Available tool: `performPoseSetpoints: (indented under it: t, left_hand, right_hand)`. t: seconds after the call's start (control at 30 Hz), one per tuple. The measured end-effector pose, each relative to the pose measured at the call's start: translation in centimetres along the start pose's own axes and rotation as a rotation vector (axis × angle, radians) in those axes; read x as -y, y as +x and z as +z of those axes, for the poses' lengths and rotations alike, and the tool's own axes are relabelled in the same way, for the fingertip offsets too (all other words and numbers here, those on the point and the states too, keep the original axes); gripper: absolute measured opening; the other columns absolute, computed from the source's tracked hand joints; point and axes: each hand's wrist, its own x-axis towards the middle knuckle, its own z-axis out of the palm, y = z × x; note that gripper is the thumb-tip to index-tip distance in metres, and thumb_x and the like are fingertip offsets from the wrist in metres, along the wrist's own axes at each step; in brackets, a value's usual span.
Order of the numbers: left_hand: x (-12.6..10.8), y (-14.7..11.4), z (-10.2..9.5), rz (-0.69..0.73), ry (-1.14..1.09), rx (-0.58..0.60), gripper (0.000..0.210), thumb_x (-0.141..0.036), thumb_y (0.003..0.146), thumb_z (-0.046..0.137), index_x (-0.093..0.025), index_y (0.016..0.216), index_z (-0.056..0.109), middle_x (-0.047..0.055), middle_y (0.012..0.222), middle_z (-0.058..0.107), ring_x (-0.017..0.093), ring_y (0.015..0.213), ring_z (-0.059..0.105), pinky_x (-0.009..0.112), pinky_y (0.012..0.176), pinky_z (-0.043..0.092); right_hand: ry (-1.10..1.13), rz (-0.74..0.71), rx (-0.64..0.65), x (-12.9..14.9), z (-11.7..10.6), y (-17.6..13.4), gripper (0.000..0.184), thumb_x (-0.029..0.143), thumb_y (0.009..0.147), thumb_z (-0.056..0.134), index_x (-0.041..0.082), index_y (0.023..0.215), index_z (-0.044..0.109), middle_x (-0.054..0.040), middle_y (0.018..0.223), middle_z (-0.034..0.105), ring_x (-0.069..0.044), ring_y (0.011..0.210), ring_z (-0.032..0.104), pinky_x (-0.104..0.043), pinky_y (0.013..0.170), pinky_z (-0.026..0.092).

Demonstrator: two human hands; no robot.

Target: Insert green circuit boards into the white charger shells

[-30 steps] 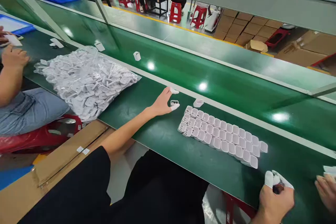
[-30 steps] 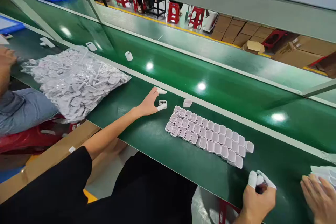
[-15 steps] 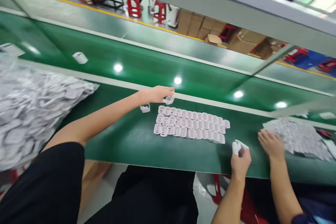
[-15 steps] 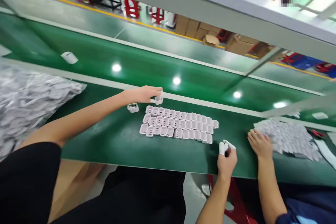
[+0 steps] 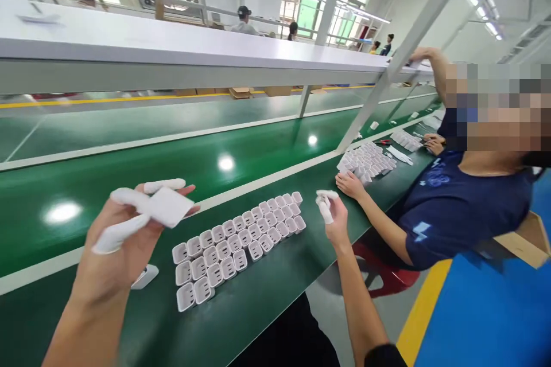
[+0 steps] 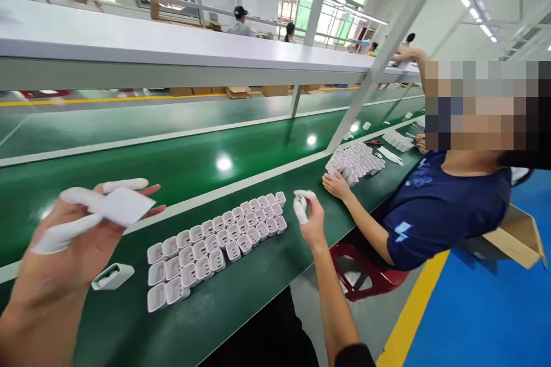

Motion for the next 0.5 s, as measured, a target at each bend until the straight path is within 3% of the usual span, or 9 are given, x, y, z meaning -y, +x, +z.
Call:
performPoseSetpoints:
  t: [0.07, 0.13, 0.2, 0.27, 0.37, 0.43, 0.5]
  left_hand:
    - [-1.0, -0.9, 2.7, -0.029, -0.170, -0.036, 0.012, -0.038, 0.090, 0.076, -0.031, 0.092, 0.066, 0.002, 0.126, 0.077, 0.035, 0.111, 0.077, 0.044, 0.069, 0.070]
    - [-1.5, -1.4, 4.5, -0.043, -0.242, 0.015, 0.016, -0.038, 0.091, 0.072, -0.026, 0.086, 0.062, 0.006, 0.112, 0.076, 0.027, 0.085, 0.074, 0.034, 0.055, 0.059]
    - [-1.5, -1.5, 5.2, -0.065, -0.294, 0.151, 0.024, -0.040, 0.095, 0.070, -0.023, 0.084, 0.057, 0.007, 0.101, 0.076, 0.019, 0.070, 0.068, 0.030, 0.056, 0.055]
    - [-1.2, -1.4, 4.8, -0.093, -0.361, 0.302, 0.022, -0.041, 0.096, 0.072, -0.025, 0.094, 0.057, 0.005, 0.096, 0.077, 0.017, 0.066, 0.066, 0.030, 0.061, 0.057]
    - [-0.6, -1.0, 2.9, -0.091, -0.454, 0.462, 0.035, -0.042, 0.093, 0.078, -0.029, 0.111, 0.052, 0.004, 0.095, 0.079, 0.017, 0.064, 0.067, 0.028, 0.060, 0.055]
    - [0.0, -0.5, 1.4, -0.084, -0.480, 0.535, 0.037, -0.039, 0.091, 0.080, -0.028, 0.109, 0.050, 0.005, 0.098, 0.078, 0.016, 0.062, 0.068, 0.026, 0.056, 0.053]
    - [0.7, 0.1, 0.2, -0.069, -0.483, 0.553, 0.036, -0.036, 0.088, 0.082, -0.026, 0.109, 0.055, 0.006, 0.103, 0.076, 0.017, 0.063, 0.070, 0.025, 0.053, 0.051]
  right_hand:
    - [0.044, -0.028, 0.070, 3.4, 2.3, 2.7, 0.038, 0.054, 0.100, 0.074, 0.025, 0.125, 0.075, -0.0045, 0.099, 0.073, -0.020, 0.084, 0.070, -0.040, 0.082, 0.066]
    - [0.205, -0.154, 0.183, 7.2, 5.1, 5.2, 0.050, 0.059, 0.092, 0.081, 0.028, 0.130, 0.074, -0.0054, 0.103, 0.073, -0.022, 0.087, 0.070, -0.046, 0.086, 0.067]
    - [0.420, -0.312, 0.300, 10.7, 7.9, 6.7, 0.052, 0.057, 0.091, 0.082, 0.030, 0.135, 0.071, -0.0068, 0.109, 0.074, -0.025, 0.094, 0.073, -0.050, 0.088, 0.069]
    - [0.564, -0.393, 0.371, 13.4, 10.3, 6.7, 0.054, 0.054, 0.091, 0.083, 0.031, 0.138, 0.070, -0.0087, 0.117, 0.077, -0.027, 0.101, 0.077, -0.053, 0.092, 0.070]
    - [0.534, -0.344, 0.272, 14.5, 12.7, 5.1, 0.057, 0.061, 0.088, 0.085, 0.030, 0.134, 0.071, -0.0096, 0.118, 0.079, -0.030, 0.107, 0.081, -0.053, 0.093, 0.072]
    - [0.413, -0.253, 0.145, 13.3, 13.3, 3.9, 0.052, 0.065, 0.086, 0.084, 0.030, 0.123, 0.073, -0.0075, 0.112, 0.080, -0.031, 0.107, 0.082, -0.052, 0.090, 0.073]
    - [0.262, -0.152, 0.008, 11.0, 12.9, 3.1, 0.035, 0.062, 0.091, 0.077, 0.030, 0.107, 0.075, -0.0033, 0.099, 0.079, -0.029, 0.100, 0.084, -0.051, 0.083, 0.074]
